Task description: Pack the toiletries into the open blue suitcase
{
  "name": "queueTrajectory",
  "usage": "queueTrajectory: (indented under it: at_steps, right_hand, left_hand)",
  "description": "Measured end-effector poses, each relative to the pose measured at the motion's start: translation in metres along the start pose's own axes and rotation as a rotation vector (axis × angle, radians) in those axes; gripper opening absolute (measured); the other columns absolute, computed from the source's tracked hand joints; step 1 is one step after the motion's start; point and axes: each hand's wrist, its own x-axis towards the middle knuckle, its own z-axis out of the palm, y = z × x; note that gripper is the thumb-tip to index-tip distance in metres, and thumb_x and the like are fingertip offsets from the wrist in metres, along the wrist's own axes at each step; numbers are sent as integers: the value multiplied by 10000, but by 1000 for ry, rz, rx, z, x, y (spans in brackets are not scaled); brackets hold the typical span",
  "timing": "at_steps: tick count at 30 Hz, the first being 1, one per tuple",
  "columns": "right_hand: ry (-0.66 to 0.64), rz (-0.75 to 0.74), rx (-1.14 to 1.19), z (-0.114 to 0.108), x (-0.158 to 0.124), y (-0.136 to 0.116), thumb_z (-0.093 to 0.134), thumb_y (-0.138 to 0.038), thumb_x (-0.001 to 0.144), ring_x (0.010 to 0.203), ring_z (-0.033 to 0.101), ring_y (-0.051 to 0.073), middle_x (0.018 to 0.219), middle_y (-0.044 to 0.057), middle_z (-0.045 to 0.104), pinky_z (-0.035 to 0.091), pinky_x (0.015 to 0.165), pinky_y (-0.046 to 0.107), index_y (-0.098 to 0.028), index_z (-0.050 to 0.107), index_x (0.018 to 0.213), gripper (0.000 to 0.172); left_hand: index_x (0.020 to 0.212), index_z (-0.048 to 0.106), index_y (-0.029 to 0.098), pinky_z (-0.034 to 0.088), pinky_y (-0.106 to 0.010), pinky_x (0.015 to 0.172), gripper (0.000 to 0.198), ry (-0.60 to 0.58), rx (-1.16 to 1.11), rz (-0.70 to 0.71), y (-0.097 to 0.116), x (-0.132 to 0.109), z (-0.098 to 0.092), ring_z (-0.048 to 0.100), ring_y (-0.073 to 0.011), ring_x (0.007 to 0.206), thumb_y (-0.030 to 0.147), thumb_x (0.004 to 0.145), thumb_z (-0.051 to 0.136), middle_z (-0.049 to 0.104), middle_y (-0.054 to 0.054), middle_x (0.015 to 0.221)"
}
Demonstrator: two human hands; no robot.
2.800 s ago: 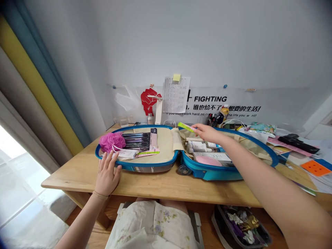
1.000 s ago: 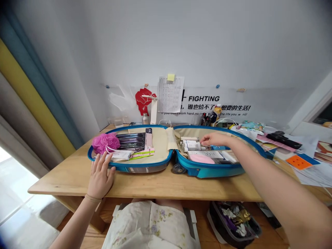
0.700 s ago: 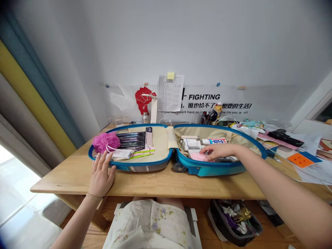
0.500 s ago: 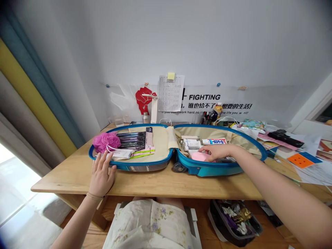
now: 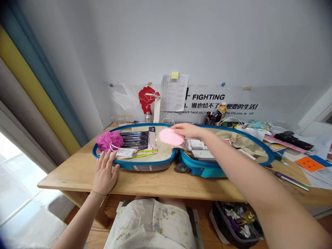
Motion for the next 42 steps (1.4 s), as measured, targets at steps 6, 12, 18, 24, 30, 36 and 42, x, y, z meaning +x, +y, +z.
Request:
queueTrajectory:
  at_steps: [6, 12, 18, 24, 30, 36, 42]
  right_hand:
    - [-258, -176, -102, 81, 59, -68, 504, -252, 880, 1033, 642, 171, 1199, 41, 685, 496, 883, 246, -218, 677, 1172, 341]
    - [-227, -266, -168, 107, 70, -71, 574, -262, 847, 1234, 538, 248, 1365, 129, 562, 395, 1068, 375, -195, 542, 1359, 517]
    - [-393, -497, -184, 110, 48, -75, 476, -323, 931, 1389, 379, 168, 1460, 45, 488, 259, 1162, 298, -241, 577, 1332, 421]
    - [-476, -553, -244, 125, 43, -79, 445, -375, 943, 1394, 375, 211, 1459, 73, 488, 240, 1169, 351, -206, 573, 1343, 453]
    - [-471, -519, -280, 134, 49, -86, 428, -434, 937, 1386, 376, 276, 1452, 45, 499, 239, 1159, 469, -276, 598, 1315, 443]
    - [-525, -526, -268, 142, 53, -93, 436, -343, 946, 1380, 400, 196, 1459, 57, 491, 282, 1163, 329, -212, 588, 1329, 432]
    - [-514, -520, -248, 133, 50, -96, 390, -342, 965, 1404, 363, 198, 1475, 54, 469, 236, 1191, 345, -191, 536, 1376, 462]
  left_hand:
    - [1481, 343, 229, 199, -549, 1170, 529, 13, -6, 22, 1, 1, 0, 183, -298, 1469, 327, 964, 396, 361, -122, 1531]
    - [1462, 364, 214, 206, -545, 1166, 506, 19, 18, 41, 0, 1, 0, 191, -297, 1467, 323, 970, 394, 386, -141, 1510]
    - [1458, 377, 208, 197, -530, 1172, 503, 13, 16, 32, -1, 0, 0, 189, -295, 1467, 329, 969, 393, 372, -133, 1522]
    - [1463, 375, 209, 197, -540, 1168, 512, 28, 5, 23, 1, 1, 1, 187, -301, 1466, 343, 969, 385, 388, -135, 1511]
    - [1469, 364, 209, 206, -536, 1166, 518, 25, 14, 37, -1, 0, 1, 195, -298, 1465, 336, 968, 390, 367, -133, 1525]
    - [1455, 391, 194, 187, -538, 1166, 506, 26, 27, 33, -2, 0, 3, 204, -310, 1460, 328, 966, 394, 396, -148, 1505]
    - [1468, 368, 201, 198, -532, 1164, 518, 34, 30, 52, -2, 0, 1, 205, -311, 1461, 327, 966, 398, 383, -146, 1514]
